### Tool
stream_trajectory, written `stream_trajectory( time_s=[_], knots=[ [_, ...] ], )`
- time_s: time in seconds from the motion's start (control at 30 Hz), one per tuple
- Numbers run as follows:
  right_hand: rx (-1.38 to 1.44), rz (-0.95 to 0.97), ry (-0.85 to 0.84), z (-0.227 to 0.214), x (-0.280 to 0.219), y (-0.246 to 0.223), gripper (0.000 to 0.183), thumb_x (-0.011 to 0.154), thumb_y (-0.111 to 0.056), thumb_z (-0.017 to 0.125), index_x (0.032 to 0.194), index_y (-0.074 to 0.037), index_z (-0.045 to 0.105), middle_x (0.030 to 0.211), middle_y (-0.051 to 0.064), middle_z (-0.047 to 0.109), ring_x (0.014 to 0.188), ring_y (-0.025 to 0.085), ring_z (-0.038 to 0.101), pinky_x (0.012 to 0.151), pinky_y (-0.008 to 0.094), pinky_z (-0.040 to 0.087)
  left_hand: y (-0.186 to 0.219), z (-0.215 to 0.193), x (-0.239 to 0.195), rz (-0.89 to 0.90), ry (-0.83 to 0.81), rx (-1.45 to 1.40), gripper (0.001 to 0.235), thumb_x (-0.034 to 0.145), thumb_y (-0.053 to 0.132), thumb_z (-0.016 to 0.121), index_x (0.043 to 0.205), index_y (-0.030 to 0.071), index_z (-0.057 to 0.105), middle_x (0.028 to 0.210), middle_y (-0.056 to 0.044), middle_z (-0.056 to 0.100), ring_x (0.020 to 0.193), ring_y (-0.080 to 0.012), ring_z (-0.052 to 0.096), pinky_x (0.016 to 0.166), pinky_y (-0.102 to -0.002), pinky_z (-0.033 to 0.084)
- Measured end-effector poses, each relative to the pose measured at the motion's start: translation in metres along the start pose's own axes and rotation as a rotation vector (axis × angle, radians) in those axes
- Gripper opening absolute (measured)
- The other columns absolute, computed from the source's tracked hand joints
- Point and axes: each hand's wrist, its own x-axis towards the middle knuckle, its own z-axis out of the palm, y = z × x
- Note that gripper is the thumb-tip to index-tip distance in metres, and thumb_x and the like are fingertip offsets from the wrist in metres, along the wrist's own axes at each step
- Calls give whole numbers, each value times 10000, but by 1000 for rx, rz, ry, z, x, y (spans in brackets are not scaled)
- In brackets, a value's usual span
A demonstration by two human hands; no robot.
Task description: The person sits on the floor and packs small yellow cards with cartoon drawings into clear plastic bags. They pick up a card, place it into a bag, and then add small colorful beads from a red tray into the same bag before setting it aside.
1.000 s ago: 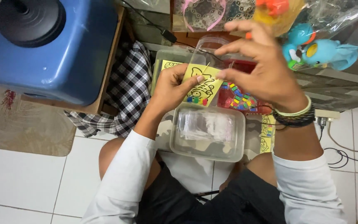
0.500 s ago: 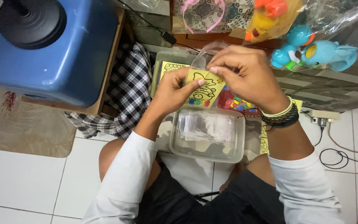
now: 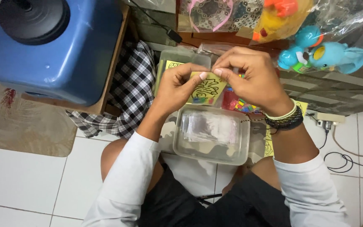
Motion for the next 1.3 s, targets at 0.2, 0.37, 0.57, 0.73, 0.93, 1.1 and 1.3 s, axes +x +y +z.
stream_trajectory(
  time_s=[0.2, 0.37, 0.57, 0.73, 0.93, 1.1, 1.3],
  knots=[
    [100, 132, 47, -3, 3, -15, 115, 938, 111, 718, 1034, 48, 719, 1100, 87, 673, 775, 100, 511, 660, 214, 402, 18, -2, 3, -69, 47, 40, 138, 978, 91, 674, 1048, 1, 752, 802, -20, 707, 635, -47, 532, 552, -185, 424],
    [71, 102, 117, 2, 0, -8, 37, 962, 130, 701, 986, 105, 686, 1013, 114, 677, 796, 147, 540, 713, 251, 435, 14, -6, 3, -78, -27, -9, 191, 968, 38, 678, 1148, -22, 699, 860, -31, 697, 682, -52, 563, 598, -180, 472],
    [240, 144, 202, 2, -4, 22, 103, 1073, 120, 635, 1150, 53, 640, 1114, 107, 662, 923, 132, 573, 854, 237, 490, 9, -15, 6, -87, 3, 268, 142, 936, -15, 708, 1073, -11, 743, 717, 23, 625, 555, -35, 436, 471, -202, 366],
    [315, 234, 240, 4, -10, 85, 180, 1108, 76, 611, 1276, 17, 591, 1172, 105, 668, 1014, 128, 635, 941, 226, 565, 10, -25, 9, -39, 200, 312, 94, 926, -14, 701, 1014, -22, 731, 795, -30, 724, 617, -50, 577, 539, -199, 499],
    [-357, 328, -203, 49, -38, 176, 194, 877, -71, 782, 1049, 18, 764, 922, 143, 756, 679, 278, 651, 667, 400, 515, 14, -26, 9, 35, 219, 311, 144, 925, -20, 684, 1066, -28, 715, 847, -54, 760, 669, -71, 636, 589, -212, 536],
    [-601, 348, -446, 78, -43, 199, 264, 777, -73, 729, 1040, -71, 756, 1080, 99, 753, 890, 395, 674, 756, 500, 526, 13, -28, 11, 42, 202, 283, 197, 920, -16, 683, 1115, -13, 704, 916, -60, 792, 716, -70, 678, 617, -209, 558],
    [-714, 625, -563, 92, -35, 202, 192, 844, -192, 730, 970, -56, 777, 1055, 171, 758, 895, 431, 701, 755, 507, 552, 13, -35, 13, 4, 222, 116, 205, 929, -9, 672, 1130, -36, 698, 902, -59, 768, 701, -55, 631, 616, -191, 532]
  ],
)
